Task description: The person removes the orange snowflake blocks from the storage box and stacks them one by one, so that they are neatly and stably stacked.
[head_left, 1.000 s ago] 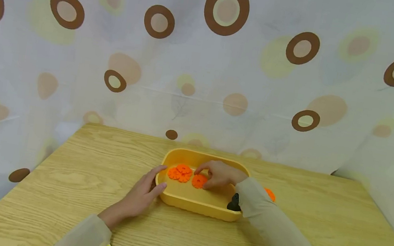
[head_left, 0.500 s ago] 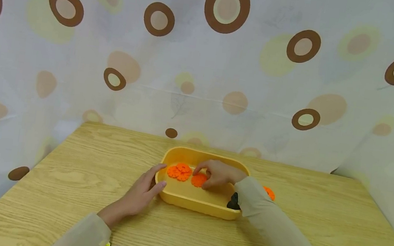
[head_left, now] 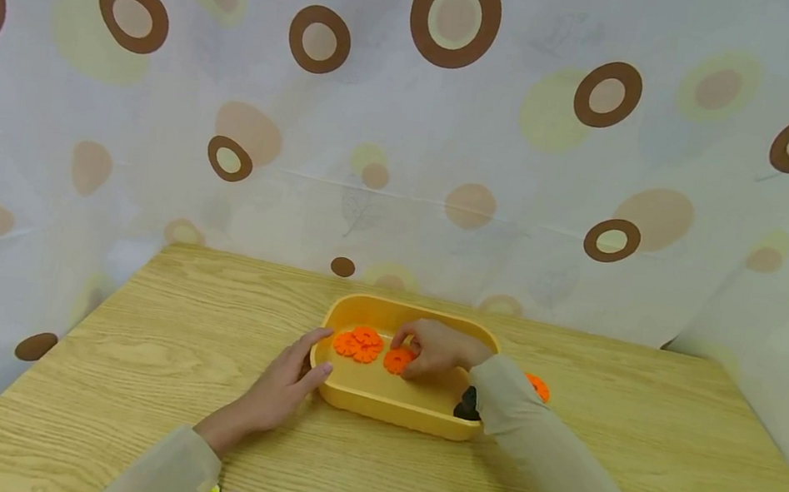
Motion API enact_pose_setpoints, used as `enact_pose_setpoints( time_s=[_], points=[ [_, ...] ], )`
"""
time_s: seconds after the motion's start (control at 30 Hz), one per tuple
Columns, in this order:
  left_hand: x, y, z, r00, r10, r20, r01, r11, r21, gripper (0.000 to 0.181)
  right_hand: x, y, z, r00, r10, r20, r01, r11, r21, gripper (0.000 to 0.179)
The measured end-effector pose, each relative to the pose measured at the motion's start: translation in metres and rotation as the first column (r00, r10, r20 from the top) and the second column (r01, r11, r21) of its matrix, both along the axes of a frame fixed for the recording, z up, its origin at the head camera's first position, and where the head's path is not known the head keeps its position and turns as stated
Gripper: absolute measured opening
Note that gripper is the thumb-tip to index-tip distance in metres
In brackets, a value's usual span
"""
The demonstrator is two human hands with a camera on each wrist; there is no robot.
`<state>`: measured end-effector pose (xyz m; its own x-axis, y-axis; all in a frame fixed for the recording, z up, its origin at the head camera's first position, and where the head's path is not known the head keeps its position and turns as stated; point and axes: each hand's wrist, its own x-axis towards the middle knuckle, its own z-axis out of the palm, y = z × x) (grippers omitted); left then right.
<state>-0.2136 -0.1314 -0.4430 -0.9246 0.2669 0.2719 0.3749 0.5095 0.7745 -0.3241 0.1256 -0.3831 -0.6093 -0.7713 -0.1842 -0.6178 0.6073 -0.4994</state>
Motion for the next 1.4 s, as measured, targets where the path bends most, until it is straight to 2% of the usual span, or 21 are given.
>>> enact_pose_setpoints(
  time_s=[0.23,0.43,0.67,0.83,1.4],
  points=[
    [0.001,0.001,0.002,1.0,0.01,0.007,-0.01,1.0,-0.01,0.052,0.0,0.001,0.001,0.999,-0.032,0.027,0.032,0.999,-0.012,0.038],
    [0.0,0.002,0.003,0.999,0.033,-0.03,-0.033,0.999,-0.008,0.051,-0.003,0.004,0.006,0.999,-0.03,0.038,0.033,0.997,-0.063,0.039],
    [0.0,0.005,-0.001,1.0,0.017,-0.015,-0.017,0.999,-0.028,0.05,-0.005,0.013,0.006,0.999,-0.021,-0.026,0.019,0.996,-0.087,0.039],
    [0.0,0.006,-0.002,1.0,0.015,-0.015,-0.015,1.0,-0.014,0.05,-0.004,0.015,0.007,0.999,-0.038,-0.009,0.037,0.993,-0.109,0.038],
    [0.001,0.0,0.001,0.999,0.036,0.024,-0.035,0.999,-0.032,0.05,-0.001,0.03,0.036,0.996,-0.06,-0.065,0.048,0.985,-0.166,0.038]
  ],
)
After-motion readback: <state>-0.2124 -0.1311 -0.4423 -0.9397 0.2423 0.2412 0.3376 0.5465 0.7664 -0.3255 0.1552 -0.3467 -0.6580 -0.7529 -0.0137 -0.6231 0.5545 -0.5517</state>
